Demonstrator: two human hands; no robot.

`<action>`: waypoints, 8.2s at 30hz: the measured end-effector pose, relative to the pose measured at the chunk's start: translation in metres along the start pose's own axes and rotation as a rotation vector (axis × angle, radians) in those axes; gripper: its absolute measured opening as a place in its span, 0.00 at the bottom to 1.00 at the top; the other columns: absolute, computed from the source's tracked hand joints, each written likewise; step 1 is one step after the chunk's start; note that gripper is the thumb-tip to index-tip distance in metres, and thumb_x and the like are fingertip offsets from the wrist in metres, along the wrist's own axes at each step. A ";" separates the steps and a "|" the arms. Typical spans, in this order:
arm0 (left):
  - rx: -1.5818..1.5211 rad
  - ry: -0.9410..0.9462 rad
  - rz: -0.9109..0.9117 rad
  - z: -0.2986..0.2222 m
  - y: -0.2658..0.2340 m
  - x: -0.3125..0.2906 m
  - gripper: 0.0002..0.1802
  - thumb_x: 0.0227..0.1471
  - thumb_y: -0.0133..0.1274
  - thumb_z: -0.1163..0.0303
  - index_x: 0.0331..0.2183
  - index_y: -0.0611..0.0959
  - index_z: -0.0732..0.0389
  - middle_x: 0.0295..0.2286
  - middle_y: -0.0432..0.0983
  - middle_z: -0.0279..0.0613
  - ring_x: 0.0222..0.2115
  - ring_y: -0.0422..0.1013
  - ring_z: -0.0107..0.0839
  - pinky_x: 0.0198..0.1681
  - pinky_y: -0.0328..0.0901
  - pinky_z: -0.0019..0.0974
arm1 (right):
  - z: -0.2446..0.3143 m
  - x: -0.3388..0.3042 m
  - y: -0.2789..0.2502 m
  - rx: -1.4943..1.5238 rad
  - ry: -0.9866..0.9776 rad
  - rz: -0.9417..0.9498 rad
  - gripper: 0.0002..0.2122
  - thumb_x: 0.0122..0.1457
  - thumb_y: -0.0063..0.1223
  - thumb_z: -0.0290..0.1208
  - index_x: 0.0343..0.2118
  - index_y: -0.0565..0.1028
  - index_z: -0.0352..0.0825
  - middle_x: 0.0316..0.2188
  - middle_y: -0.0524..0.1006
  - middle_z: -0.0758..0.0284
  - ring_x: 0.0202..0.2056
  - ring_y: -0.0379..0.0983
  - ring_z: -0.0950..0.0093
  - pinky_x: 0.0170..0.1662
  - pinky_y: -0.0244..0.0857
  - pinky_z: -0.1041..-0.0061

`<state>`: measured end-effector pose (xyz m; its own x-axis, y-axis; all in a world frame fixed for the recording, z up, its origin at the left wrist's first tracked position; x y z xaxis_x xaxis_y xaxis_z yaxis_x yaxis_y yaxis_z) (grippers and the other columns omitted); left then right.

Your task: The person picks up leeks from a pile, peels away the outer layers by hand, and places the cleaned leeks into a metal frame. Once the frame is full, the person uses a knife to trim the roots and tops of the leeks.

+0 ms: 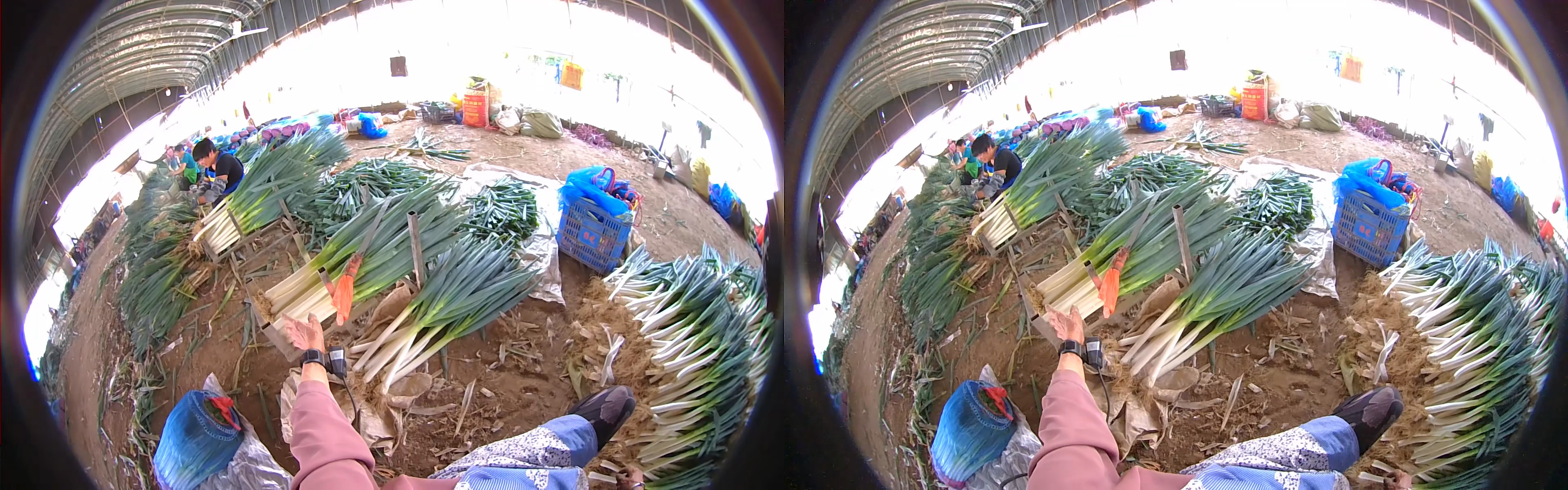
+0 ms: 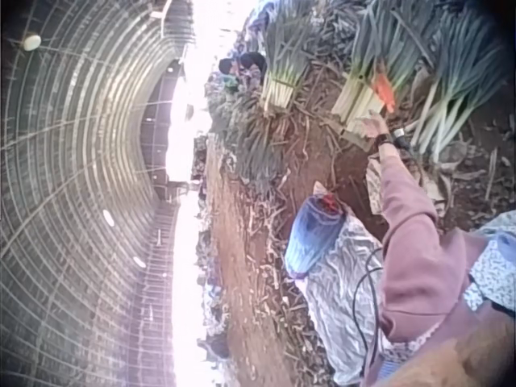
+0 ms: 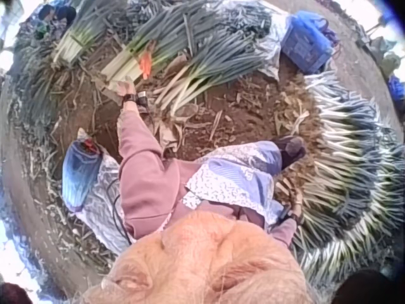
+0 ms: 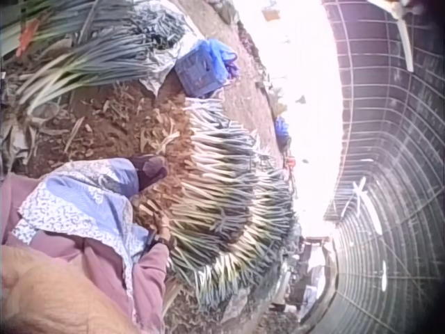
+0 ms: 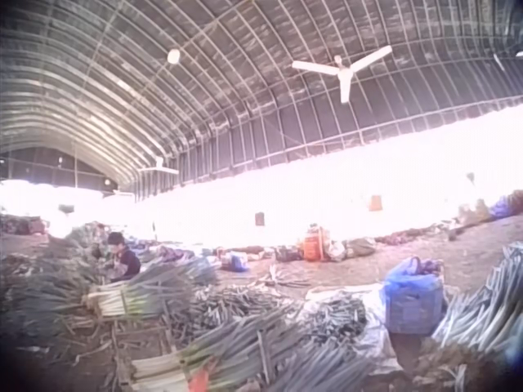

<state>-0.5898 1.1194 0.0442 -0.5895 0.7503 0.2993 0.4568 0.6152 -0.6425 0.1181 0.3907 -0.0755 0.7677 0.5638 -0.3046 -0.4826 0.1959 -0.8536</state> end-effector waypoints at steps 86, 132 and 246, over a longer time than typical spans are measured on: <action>0.277 -0.063 0.918 0.127 0.092 -0.275 0.39 0.38 0.49 0.61 0.53 0.60 0.62 0.49 0.61 0.61 0.52 0.58 0.55 0.54 0.54 0.51 | -0.044 -0.010 0.009 0.059 0.196 -0.027 0.13 0.42 0.57 0.35 0.30 0.80 0.34 0.21 0.77 0.56 0.23 0.76 0.68 0.29 0.72 0.73; 0.375 0.050 0.813 0.122 0.074 -0.277 0.41 0.36 0.52 0.59 0.53 0.61 0.62 0.46 0.67 0.60 0.47 0.65 0.52 0.50 0.60 0.46 | -0.050 -0.002 0.016 -0.083 0.164 -0.020 0.11 0.40 0.58 0.35 0.28 0.79 0.36 0.27 0.78 0.57 0.31 0.75 0.63 0.38 0.69 0.70; -0.853 1.389 2.451 -0.375 -0.134 -1.008 0.20 0.46 0.51 0.80 0.44 0.69 0.68 0.40 0.68 0.57 0.38 0.66 0.56 0.40 0.63 0.47 | -0.230 0.127 0.002 0.651 0.791 -0.607 0.34 0.52 0.53 0.46 0.57 0.56 0.31 0.47 0.69 0.47 0.48 0.67 0.54 0.51 0.62 0.64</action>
<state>0.1928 0.3715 0.0937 0.8112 -0.5387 0.2276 -0.4709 -0.8325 -0.2920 0.3113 0.2781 -0.2126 0.8813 -0.3688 -0.2955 0.1019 0.7589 -0.6432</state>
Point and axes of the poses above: each hand's wrist, its own x-axis towards the middle knuckle, its own y-axis out of the palm, z = x × y, the point moved 10 cm from there along x, towards the middle knuckle
